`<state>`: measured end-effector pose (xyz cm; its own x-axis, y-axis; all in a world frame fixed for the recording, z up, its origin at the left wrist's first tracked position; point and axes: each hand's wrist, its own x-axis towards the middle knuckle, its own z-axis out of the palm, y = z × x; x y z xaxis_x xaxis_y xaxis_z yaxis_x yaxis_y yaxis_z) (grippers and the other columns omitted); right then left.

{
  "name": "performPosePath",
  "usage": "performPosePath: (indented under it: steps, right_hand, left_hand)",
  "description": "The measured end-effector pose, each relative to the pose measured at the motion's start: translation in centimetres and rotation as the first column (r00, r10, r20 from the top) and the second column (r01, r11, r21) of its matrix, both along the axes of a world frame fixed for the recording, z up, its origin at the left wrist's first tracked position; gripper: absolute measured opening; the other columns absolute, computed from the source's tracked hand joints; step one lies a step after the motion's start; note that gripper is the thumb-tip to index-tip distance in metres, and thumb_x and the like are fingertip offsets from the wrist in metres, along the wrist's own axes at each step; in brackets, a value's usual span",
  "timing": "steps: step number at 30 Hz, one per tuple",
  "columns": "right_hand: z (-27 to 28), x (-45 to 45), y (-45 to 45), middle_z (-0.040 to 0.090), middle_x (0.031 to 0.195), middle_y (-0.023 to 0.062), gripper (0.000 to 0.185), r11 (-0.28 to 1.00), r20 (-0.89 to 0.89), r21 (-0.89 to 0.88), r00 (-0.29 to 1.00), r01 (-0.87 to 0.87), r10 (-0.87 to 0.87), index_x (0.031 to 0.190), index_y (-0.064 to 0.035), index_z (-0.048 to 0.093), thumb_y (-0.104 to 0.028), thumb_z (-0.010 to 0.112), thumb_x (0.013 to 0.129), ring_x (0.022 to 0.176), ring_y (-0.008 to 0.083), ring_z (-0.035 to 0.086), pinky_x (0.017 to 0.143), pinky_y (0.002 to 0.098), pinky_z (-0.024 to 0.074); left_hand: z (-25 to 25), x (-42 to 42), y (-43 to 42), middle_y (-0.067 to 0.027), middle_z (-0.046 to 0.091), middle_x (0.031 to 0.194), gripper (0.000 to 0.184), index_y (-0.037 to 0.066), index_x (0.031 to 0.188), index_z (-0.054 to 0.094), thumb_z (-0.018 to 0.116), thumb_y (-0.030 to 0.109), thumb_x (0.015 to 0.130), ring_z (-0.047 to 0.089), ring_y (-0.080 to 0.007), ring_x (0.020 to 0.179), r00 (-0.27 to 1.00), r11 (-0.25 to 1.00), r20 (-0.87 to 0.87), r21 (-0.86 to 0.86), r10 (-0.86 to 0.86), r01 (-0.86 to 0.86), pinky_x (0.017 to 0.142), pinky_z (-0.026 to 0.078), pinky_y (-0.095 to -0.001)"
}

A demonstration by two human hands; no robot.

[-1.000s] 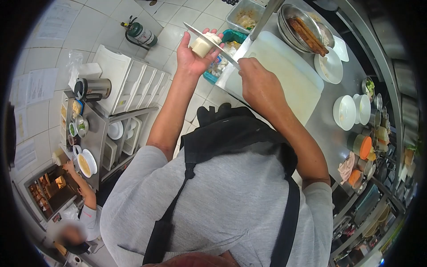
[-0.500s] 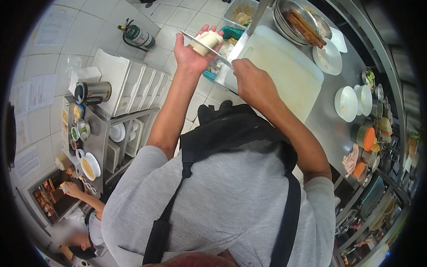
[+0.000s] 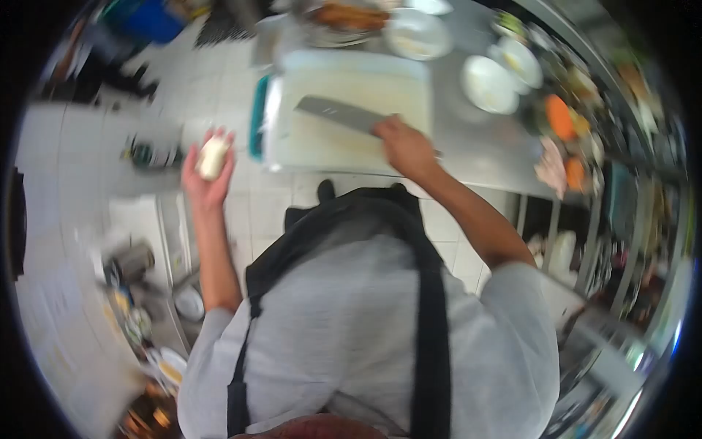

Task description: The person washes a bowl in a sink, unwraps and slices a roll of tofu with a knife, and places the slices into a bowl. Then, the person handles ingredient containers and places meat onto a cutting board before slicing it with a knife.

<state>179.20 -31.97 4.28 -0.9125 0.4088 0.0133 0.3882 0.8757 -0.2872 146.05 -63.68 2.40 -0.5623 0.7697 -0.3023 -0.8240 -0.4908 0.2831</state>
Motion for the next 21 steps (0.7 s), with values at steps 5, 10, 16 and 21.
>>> performPosePath:
  steps: [5, 10, 16, 21]
  right_hand:
    - [-3.6, 2.6, 3.3, 0.059, 0.114, 0.0183, 0.019, 0.996, -0.012, -0.090, 1.000, -0.007, 0.006, 0.113, -0.0111, 0.064, -0.016, 0.062, 0.095, 0.100, 0.0397, 0.066, 0.087, 0.0513, 0.0552]
    - [-0.3, 8.8, 5.4, 0.060, 0.128, 0.0202, 0.028, 0.996, -0.312, -0.087, 0.950, 0.000, -0.027, 0.113, -0.0093, 0.068, -0.023, 0.074, 0.089, 0.124, 0.0413, 0.056, 0.104, 0.0531, 0.0476]
    - [-3.2, 22.7, 12.6, 0.064, 0.128, 0.0189, 0.022, 0.832, -0.394, -0.457, 0.767, 0.314, -0.506, 0.107, -0.0076, 0.071, -0.018, 0.077, 0.089, 0.125, 0.0400, 0.058, 0.103, 0.0477, 0.0502]
    - [-3.9, 34.7, 16.9, 0.070, 0.109, 0.0146, 0.015, 0.610, -0.260, -0.648, 0.620, 0.456, -0.740, 0.104, -0.0035, 0.072, -0.012, 0.074, 0.092, 0.102, 0.0334, 0.069, 0.082, 0.0406, 0.0574]
  left_hand:
    - [6.2, 7.2, 10.6, -0.0213, 0.046, 0.157, 0.060, 0.003, 0.155, 0.042, 0.057, 0.019, 0.100, 0.042, -0.0467, 0.147, 0.958, 0.966, -0.144, -0.109, -0.249, 0.235, 0.112, 0.051, -0.0520]
    - [8.4, 17.7, 28.0, -0.0212, 0.043, 0.159, 0.065, 0.002, 0.153, 0.042, 0.058, 0.003, 0.090, 0.036, -0.0463, 0.151, 0.826, 0.826, -0.019, -0.024, -0.563, 0.563, 0.111, 0.052, -0.0495]
    - [5.1, 27.9, 49.0, -0.0251, 0.052, 0.147, 0.054, 0.000, 0.146, 0.047, 0.053, 0.000, 0.093, 0.055, -0.0498, 0.134, 0.634, 0.642, -0.108, -0.190, -0.766, 0.743, 0.095, 0.061, -0.0387]
    - [1.0, 30.5, 58.9, -0.0254, 0.052, 0.146, 0.055, -0.003, 0.146, 0.047, 0.057, -0.004, 0.091, 0.060, -0.0478, 0.129, 0.489, 0.487, -0.119, -0.443, -0.864, 0.753, 0.091, 0.062, -0.0356]
